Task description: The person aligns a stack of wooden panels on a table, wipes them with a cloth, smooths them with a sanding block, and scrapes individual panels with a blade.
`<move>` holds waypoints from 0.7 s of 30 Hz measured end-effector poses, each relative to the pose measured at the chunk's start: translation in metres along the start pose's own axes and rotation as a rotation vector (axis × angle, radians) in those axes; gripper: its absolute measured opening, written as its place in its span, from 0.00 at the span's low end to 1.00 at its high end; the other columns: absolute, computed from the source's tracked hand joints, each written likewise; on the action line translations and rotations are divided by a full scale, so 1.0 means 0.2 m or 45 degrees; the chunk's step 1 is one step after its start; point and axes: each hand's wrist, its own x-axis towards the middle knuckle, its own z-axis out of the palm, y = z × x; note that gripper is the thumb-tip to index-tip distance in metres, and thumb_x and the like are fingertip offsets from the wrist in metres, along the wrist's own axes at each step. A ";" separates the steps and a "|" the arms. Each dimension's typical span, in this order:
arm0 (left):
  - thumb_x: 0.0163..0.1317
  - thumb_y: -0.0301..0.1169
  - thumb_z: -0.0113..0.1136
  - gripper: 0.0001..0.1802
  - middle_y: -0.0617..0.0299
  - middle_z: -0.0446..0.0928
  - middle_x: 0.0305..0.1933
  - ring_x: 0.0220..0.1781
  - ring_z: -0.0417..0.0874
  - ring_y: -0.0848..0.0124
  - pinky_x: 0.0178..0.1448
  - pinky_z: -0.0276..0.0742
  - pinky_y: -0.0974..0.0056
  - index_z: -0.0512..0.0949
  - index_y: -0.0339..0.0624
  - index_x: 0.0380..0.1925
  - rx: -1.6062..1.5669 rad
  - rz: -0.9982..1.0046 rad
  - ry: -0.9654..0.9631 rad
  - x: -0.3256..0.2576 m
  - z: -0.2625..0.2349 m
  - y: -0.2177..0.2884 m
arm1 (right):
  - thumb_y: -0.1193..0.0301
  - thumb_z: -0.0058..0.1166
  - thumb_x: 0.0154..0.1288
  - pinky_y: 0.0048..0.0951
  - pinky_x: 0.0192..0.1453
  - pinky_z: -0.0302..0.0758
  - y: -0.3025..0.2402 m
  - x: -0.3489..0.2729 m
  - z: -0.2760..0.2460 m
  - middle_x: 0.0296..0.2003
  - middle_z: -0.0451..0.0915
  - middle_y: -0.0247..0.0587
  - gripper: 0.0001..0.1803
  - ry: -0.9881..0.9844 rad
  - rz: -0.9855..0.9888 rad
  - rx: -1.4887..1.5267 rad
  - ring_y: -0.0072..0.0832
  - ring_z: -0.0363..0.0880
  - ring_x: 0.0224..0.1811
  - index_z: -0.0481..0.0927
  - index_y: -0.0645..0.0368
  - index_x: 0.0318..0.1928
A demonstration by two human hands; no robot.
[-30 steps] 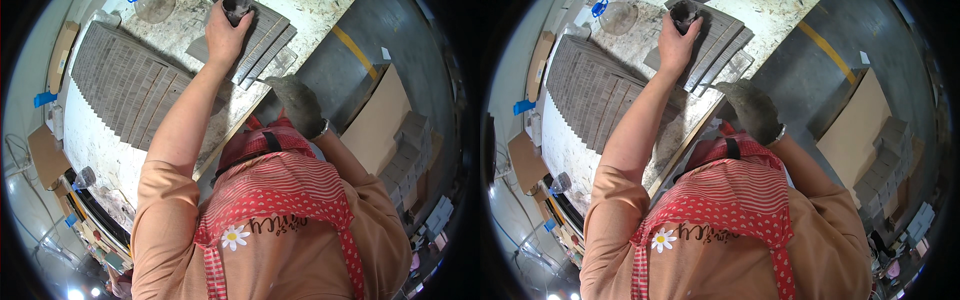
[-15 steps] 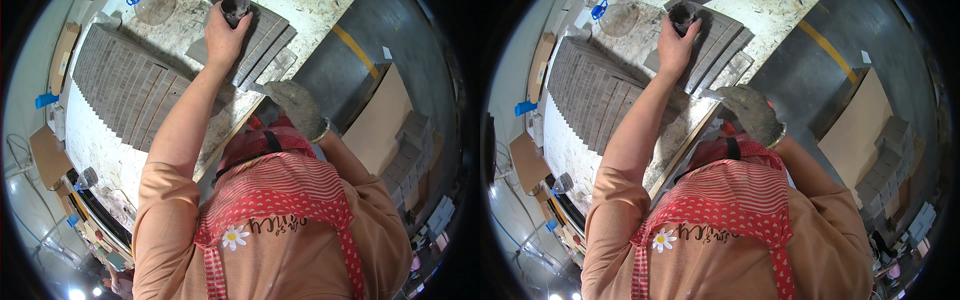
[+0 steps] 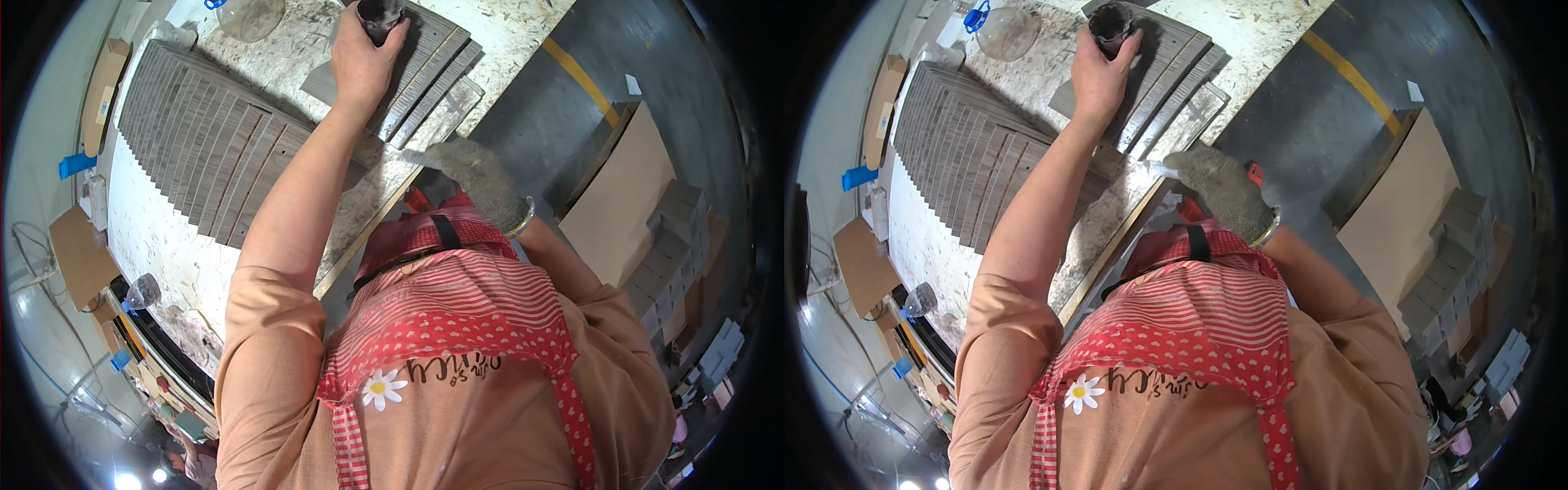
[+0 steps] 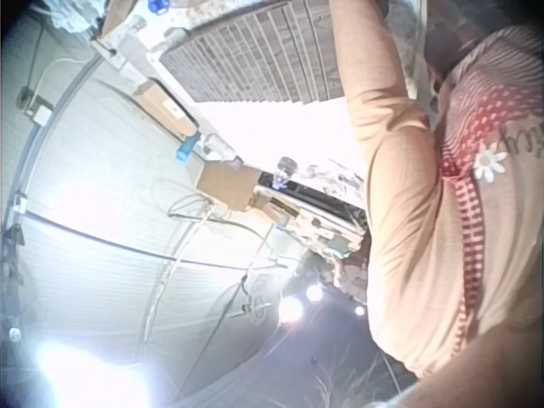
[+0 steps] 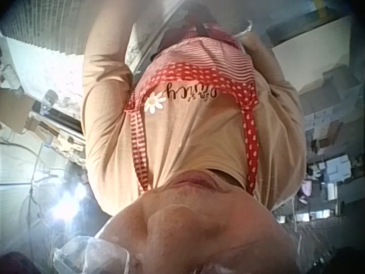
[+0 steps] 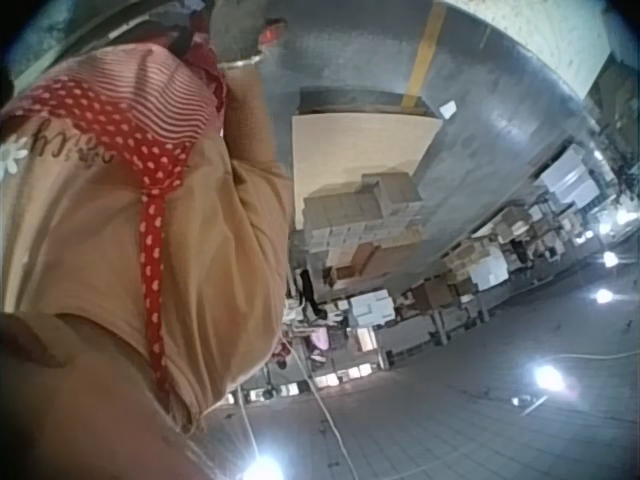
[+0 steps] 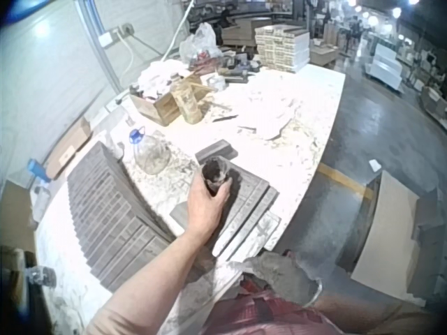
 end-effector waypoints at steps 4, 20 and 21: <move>0.56 0.34 0.65 0.25 0.44 0.79 0.44 0.46 0.81 0.53 0.52 0.74 0.57 0.71 0.35 0.52 0.019 -0.045 -0.019 0.00 0.00 0.01 | 0.78 0.55 0.60 0.32 0.55 0.75 0.04 0.03 -0.01 0.47 0.80 0.42 0.17 0.145 -0.064 0.270 0.36 0.79 0.49 0.79 0.61 0.50; 0.56 0.36 0.66 0.27 0.44 0.78 0.46 0.48 0.80 0.53 0.53 0.74 0.56 0.71 0.36 0.53 0.083 -0.051 -0.026 0.00 0.01 -0.01 | 0.75 0.55 0.61 0.33 0.50 0.77 0.03 0.00 0.01 0.47 0.80 0.43 0.19 -0.026 0.069 0.297 0.34 0.79 0.44 0.77 0.59 0.54; 0.56 0.36 0.66 0.27 0.44 0.78 0.46 0.48 0.80 0.53 0.53 0.74 0.56 0.71 0.36 0.53 0.085 -0.056 -0.023 0.00 0.01 -0.01 | 0.76 0.52 0.63 0.30 0.49 0.76 0.02 0.02 -0.02 0.45 0.80 0.43 0.16 0.072 -0.223 -0.098 0.30 0.79 0.44 0.78 0.62 0.51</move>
